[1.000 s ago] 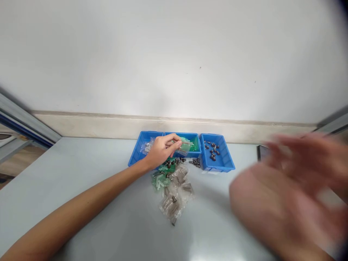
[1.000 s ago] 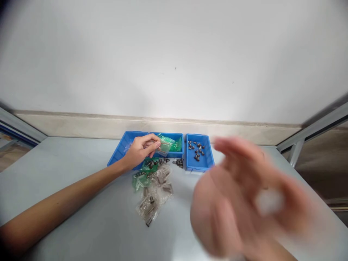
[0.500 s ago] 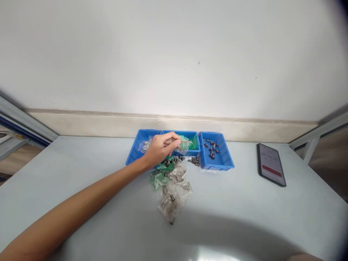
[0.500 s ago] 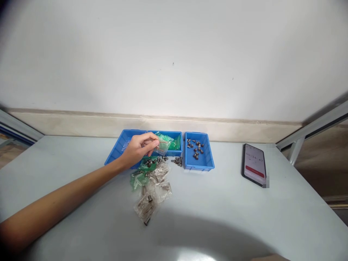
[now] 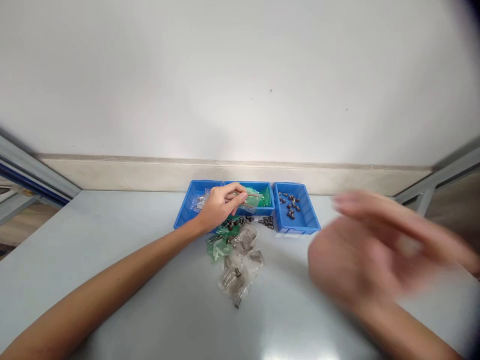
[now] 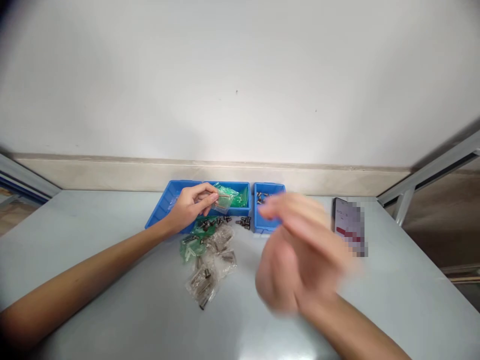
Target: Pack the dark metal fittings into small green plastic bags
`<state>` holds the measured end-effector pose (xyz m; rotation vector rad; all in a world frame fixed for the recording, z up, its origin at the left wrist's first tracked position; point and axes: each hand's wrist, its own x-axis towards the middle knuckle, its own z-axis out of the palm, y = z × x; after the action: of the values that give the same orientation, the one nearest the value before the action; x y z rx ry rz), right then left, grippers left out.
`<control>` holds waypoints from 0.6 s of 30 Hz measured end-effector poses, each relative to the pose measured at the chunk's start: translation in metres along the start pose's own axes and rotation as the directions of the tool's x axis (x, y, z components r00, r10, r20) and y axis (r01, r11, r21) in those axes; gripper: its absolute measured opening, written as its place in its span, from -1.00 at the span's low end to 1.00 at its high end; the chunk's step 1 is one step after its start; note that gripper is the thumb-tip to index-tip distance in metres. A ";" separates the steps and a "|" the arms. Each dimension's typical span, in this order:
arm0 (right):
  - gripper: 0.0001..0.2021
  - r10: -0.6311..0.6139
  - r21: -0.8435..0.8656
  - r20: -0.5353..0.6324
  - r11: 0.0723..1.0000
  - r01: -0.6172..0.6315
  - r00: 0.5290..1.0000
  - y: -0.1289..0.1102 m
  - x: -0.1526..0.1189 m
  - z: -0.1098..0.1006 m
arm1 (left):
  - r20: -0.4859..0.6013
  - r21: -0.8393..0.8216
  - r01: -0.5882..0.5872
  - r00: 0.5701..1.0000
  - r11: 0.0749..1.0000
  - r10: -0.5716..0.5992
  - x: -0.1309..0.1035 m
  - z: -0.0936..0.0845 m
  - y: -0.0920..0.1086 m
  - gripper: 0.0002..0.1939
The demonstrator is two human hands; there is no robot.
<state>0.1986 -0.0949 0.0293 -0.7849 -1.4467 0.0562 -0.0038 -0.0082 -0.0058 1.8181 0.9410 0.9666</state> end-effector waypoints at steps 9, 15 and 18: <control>-0.87 0.337 -0.113 0.485 0.939 -0.324 0.807 0.059 0.002 0.030 | -0.032 -0.012 0.006 0.999 1.000 -0.006 0.001 0.002 0.003 -0.76; -0.86 0.380 -0.049 0.525 0.907 -0.419 0.761 0.066 -0.009 0.035 | -0.005 -0.002 0.005 1.000 1.000 -0.005 0.001 0.002 0.002 -0.76; -0.84 0.424 -0.020 0.520 0.874 -0.486 0.741 0.069 -0.013 0.038 | 0.024 0.013 0.020 0.999 1.000 -0.021 0.001 0.001 0.002 -0.77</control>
<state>0.1915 -0.0327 -0.0200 -1.0667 -1.6919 0.7801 -0.0015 -0.0084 -0.0038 1.8236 0.9509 0.9256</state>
